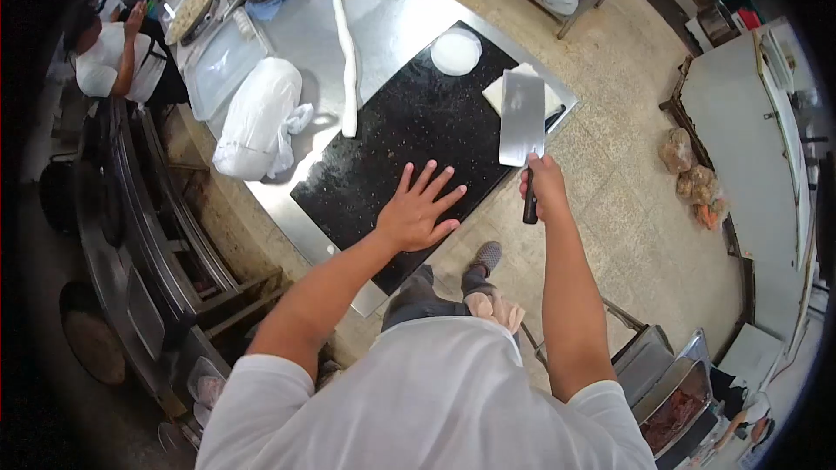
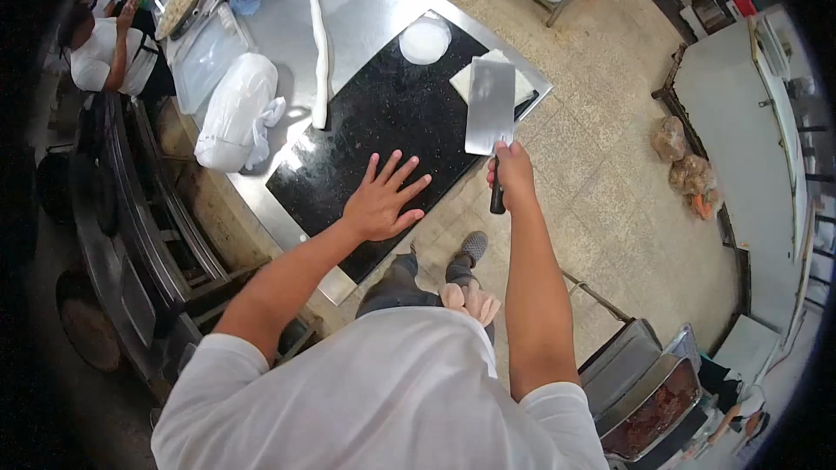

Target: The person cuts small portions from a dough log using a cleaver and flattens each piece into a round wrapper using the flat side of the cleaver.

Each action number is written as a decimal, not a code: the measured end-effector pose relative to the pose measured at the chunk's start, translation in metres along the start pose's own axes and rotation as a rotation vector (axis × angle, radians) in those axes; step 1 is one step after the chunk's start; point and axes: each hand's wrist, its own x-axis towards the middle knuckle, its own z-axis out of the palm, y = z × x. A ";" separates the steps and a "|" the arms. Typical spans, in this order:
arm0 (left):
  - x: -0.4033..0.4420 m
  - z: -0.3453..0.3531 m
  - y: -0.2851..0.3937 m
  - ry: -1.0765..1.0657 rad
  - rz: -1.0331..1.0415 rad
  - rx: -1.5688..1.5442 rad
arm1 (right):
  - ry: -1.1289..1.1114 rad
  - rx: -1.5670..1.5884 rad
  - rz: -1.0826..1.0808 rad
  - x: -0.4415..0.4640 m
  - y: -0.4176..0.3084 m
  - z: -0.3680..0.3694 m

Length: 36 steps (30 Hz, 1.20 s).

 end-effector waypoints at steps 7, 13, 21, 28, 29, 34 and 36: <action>-0.018 -0.015 0.009 0.060 0.094 -0.143 | -0.449 -0.828 -0.538 -0.099 0.114 -0.006; 0.008 -0.014 -0.010 -0.097 0.170 -0.060 | -0.607 -0.854 -0.244 -0.092 0.077 0.040; -0.009 -0.004 -0.001 -0.229 0.421 -0.127 | -0.681 -0.789 -0.312 -0.123 0.129 0.016; 0.041 -0.008 -0.023 -0.141 0.457 -0.004 | -0.460 -1.066 -0.085 -0.113 0.038 0.043; 0.051 -0.007 -0.035 -0.107 0.421 -0.054 | -0.452 -1.066 -0.111 -0.104 0.032 0.046; 0.030 -0.004 -0.031 -0.131 0.437 -0.109 | -0.416 -0.975 -0.219 -0.124 0.082 0.045; -0.001 0.000 -0.008 -0.211 0.468 -0.098 | -0.326 -1.002 -0.424 -0.156 0.146 0.031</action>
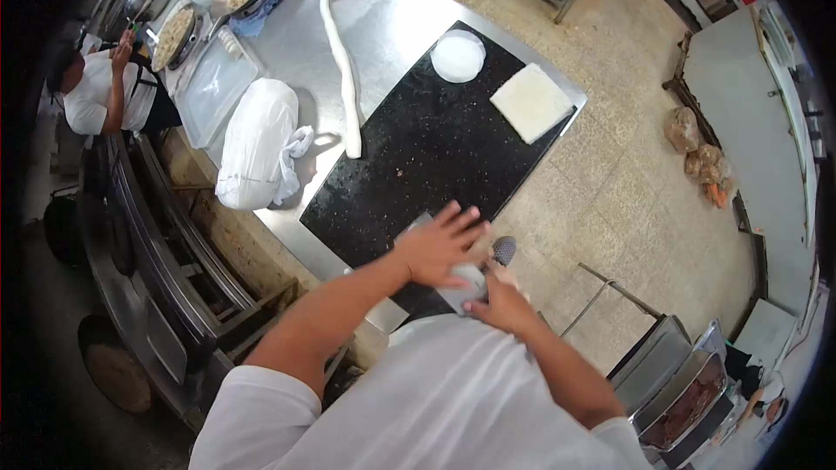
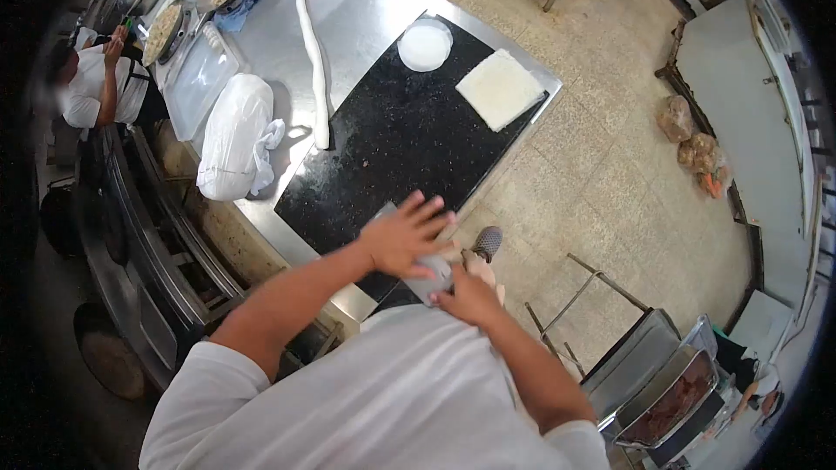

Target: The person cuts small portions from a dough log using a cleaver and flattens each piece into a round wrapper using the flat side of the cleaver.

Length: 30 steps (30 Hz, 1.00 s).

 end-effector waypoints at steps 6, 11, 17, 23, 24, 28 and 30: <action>0.036 -0.013 -0.026 0.128 0.008 0.076 | -0.143 0.019 0.279 0.054 -0.029 -0.080; 0.041 -0.021 -0.057 0.152 -0.004 0.037 | -0.051 0.002 0.162 0.073 -0.041 -0.083; 0.026 0.011 0.008 0.063 0.082 -0.140 | 0.181 0.003 0.002 0.000 0.007 -0.013; 0.056 -0.025 -0.047 0.136 -0.063 0.108 | -0.145 -0.047 0.174 0.077 -0.026 -0.104; 0.055 -0.029 -0.053 0.142 -0.072 0.123 | -0.139 -0.053 0.157 0.078 -0.028 -0.101; 0.033 -0.010 -0.036 0.168 -0.060 0.019 | -0.114 0.073 0.009 0.055 0.006 -0.048; 0.012 0.007 0.002 0.126 -0.019 -0.036 | -0.133 0.113 -0.089 0.029 0.019 -0.028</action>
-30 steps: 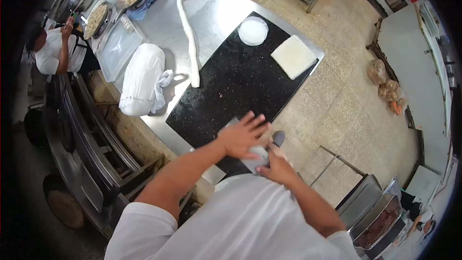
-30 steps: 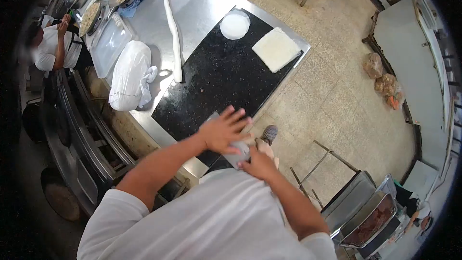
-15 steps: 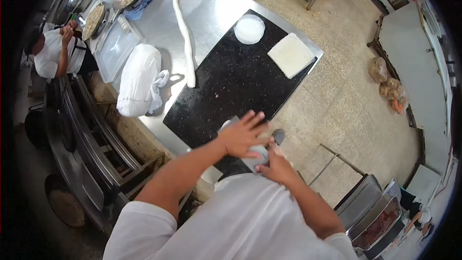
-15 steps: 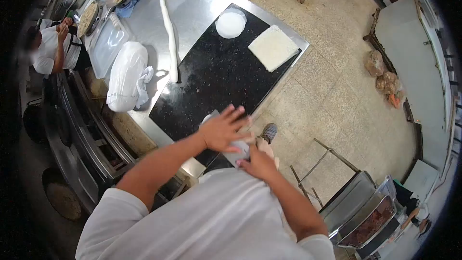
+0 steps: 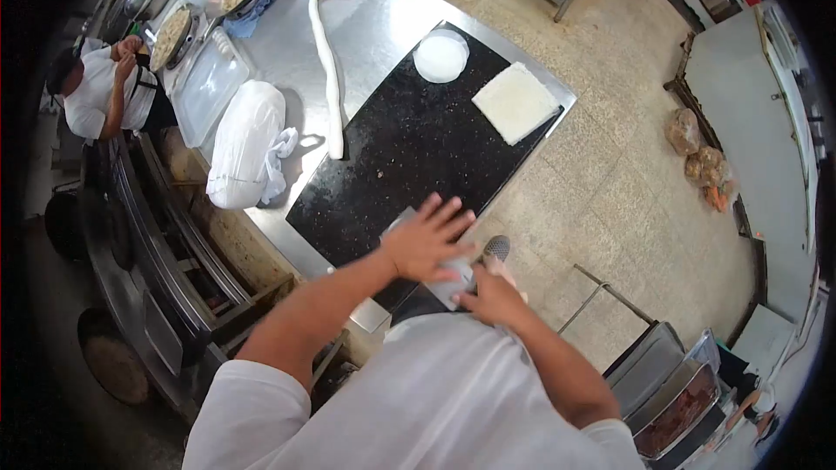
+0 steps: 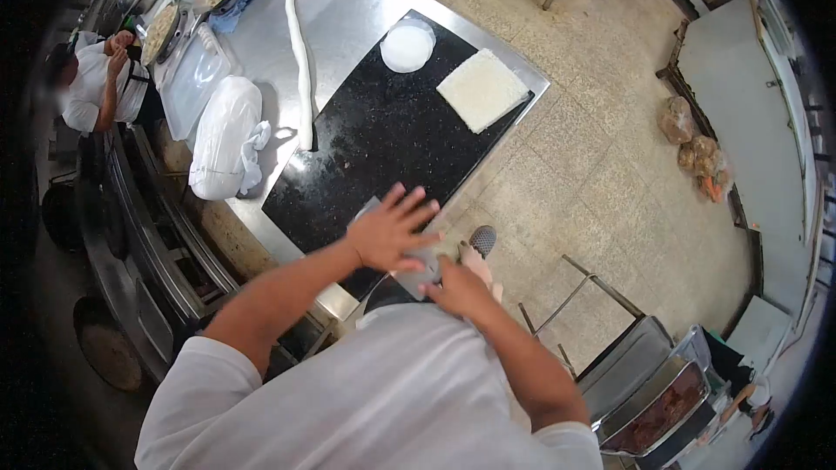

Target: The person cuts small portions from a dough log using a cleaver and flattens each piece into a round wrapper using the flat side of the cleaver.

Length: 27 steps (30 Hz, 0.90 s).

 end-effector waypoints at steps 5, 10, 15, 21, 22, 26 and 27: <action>0.052 -0.012 -0.008 -0.032 0.028 0.102 | -0.009 -0.006 0.286 -0.001 -0.029 -0.056; 0.068 -0.031 -0.042 0.039 -0.038 0.167 | 0.060 -0.130 0.184 0.035 -0.030 -0.083; -0.007 -0.019 -0.006 -0.033 -0.044 0.054 | -0.026 0.055 0.052 0.000 -0.023 -0.003; 0.038 -0.024 -0.043 0.088 0.023 0.138 | 0.073 -0.027 0.274 0.028 -0.039 -0.047; 0.048 -0.028 -0.055 0.112 0.043 0.155 | 0.102 -0.099 0.277 0.037 -0.044 -0.061; 0.065 -0.050 -0.060 0.246 0.056 0.254 | 0.181 -0.173 0.295 0.035 -0.057 -0.071; 0.063 -0.057 -0.053 0.222 -0.124 0.150 | 0.250 -0.104 0.291 0.026 -0.053 -0.056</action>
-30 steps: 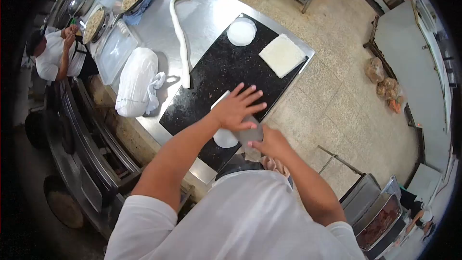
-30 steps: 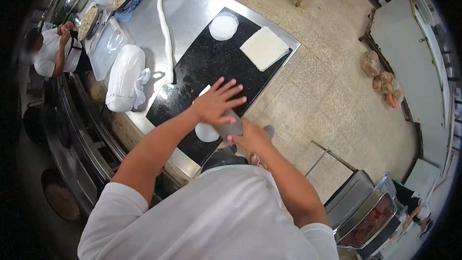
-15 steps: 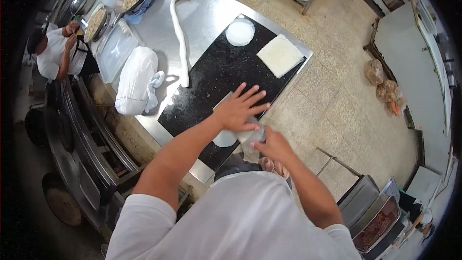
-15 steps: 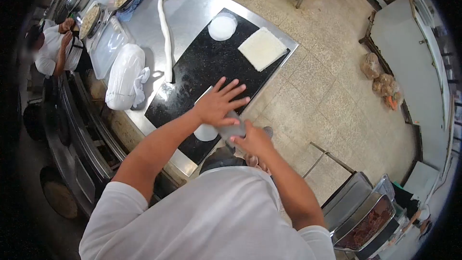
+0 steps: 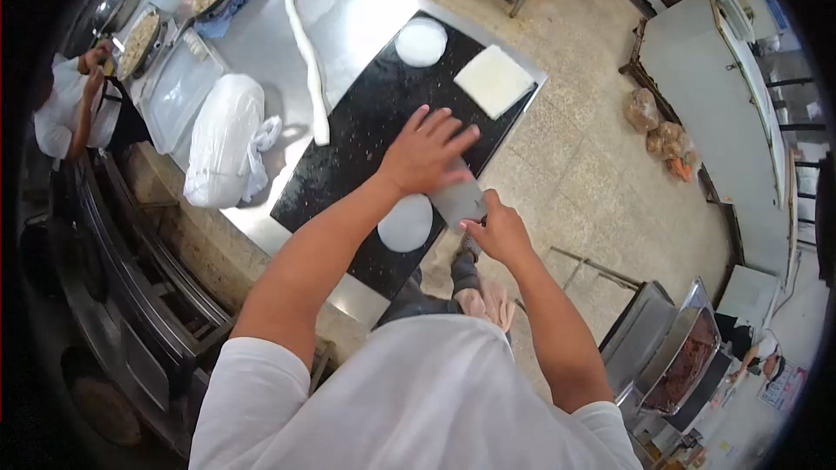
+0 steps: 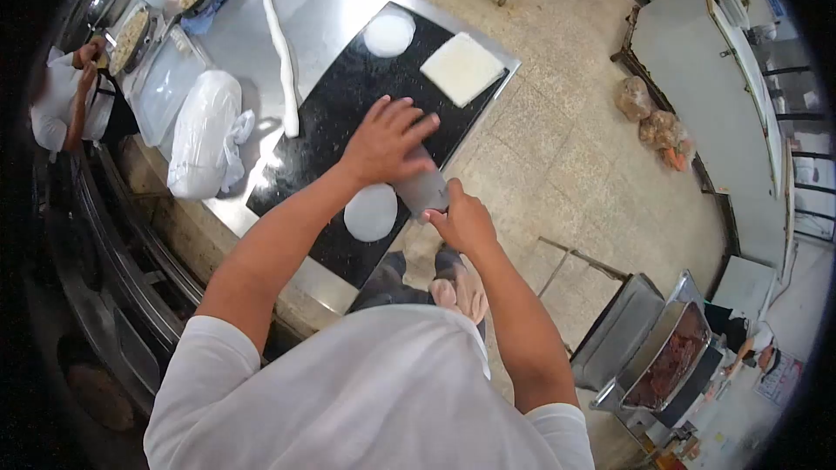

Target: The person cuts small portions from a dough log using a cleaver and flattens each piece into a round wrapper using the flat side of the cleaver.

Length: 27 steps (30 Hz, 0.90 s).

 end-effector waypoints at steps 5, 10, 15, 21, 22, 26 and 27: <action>-0.051 -0.021 0.026 -0.602 -0.486 -0.396 | -0.112 0.087 0.069 -0.107 0.030 0.046; -0.116 -0.013 0.045 -0.065 -0.711 -0.575 | -0.183 -0.013 0.112 -0.145 0.030 0.018; -0.130 -0.002 0.059 0.231 -0.862 -0.696 | 0.067 0.001 -0.011 -0.046 0.006 0.004; -0.143 -0.011 0.083 0.358 -0.831 -0.634 | -0.213 -0.020 -0.244 0.005 -0.025 0.036; -0.138 -0.015 0.085 0.312 -0.889 -0.691 | -0.274 -0.011 -0.297 0.001 -0.020 0.034; -0.079 -0.027 0.076 0.461 -0.914 -0.838 | -0.423 0.088 -0.389 0.009 0.017 0.002; -0.053 -0.029 0.063 0.509 -0.929 -0.853 | -0.429 0.089 -0.402 0.012 0.032 -0.009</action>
